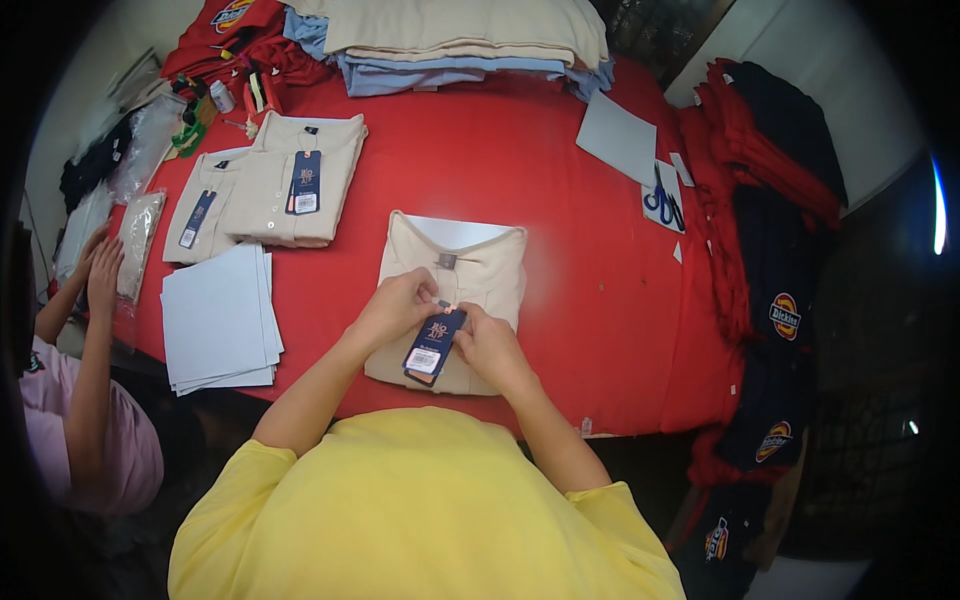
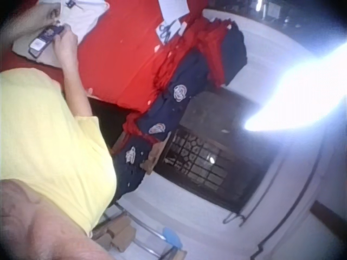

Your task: The person folds a tan-colored garment on a red table, inserts a card, and attaches a clothing tag to it.

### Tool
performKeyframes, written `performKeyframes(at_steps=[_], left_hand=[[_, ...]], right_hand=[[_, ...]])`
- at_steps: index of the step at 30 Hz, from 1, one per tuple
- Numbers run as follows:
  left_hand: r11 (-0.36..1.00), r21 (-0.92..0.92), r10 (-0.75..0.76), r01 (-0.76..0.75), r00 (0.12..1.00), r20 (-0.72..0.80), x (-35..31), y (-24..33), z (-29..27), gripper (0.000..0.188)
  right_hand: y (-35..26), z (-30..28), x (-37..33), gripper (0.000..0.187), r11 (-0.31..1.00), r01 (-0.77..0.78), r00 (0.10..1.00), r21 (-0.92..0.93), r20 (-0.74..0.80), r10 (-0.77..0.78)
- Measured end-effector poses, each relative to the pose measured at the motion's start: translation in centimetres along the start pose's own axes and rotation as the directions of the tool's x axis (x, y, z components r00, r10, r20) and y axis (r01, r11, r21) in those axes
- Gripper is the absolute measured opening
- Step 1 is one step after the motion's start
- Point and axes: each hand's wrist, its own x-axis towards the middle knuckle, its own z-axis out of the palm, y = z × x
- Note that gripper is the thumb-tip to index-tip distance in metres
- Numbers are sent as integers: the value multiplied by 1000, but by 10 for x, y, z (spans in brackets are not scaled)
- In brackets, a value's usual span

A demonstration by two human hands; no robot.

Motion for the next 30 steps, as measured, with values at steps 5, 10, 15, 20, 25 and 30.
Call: performKeyframes(at_steps=[5, 10, 15, 20, 25, 30], left_hand=[[963, 230, 183, -141, 967, -175, -15, 5, 5, 34], [866, 428, 345, -260, 929, -136, -33, 14, 18, 46], [813, 448, 497, -371, 843, -205, -42, 3, 38, 64], [731, 547, 522, -407, 850, -65, -37, -21, 43, 70], [766, 540, 454, -350, 888, -69, -43, -10, 53, 69], [775, 548, 412, -315, 909, -59, -51, 4, 54, 69]], right_hand=[[5, -29, 13, 29, 961, 135, 953, -242, -234, -193], [19, -58, 63, 25, 895, 205, 867, -397, -351, -354], [15, -15, 121, 39, 590, 278, 657, -758, -298, -692], [25, -7, 141, 44, 824, 128, 891, -553, -302, -340], [26, -5, 143, 42, 744, 130, 860, -655, -300, -414], [25, -16, 135, 43, 761, 177, 894, -624, -221, -390]])
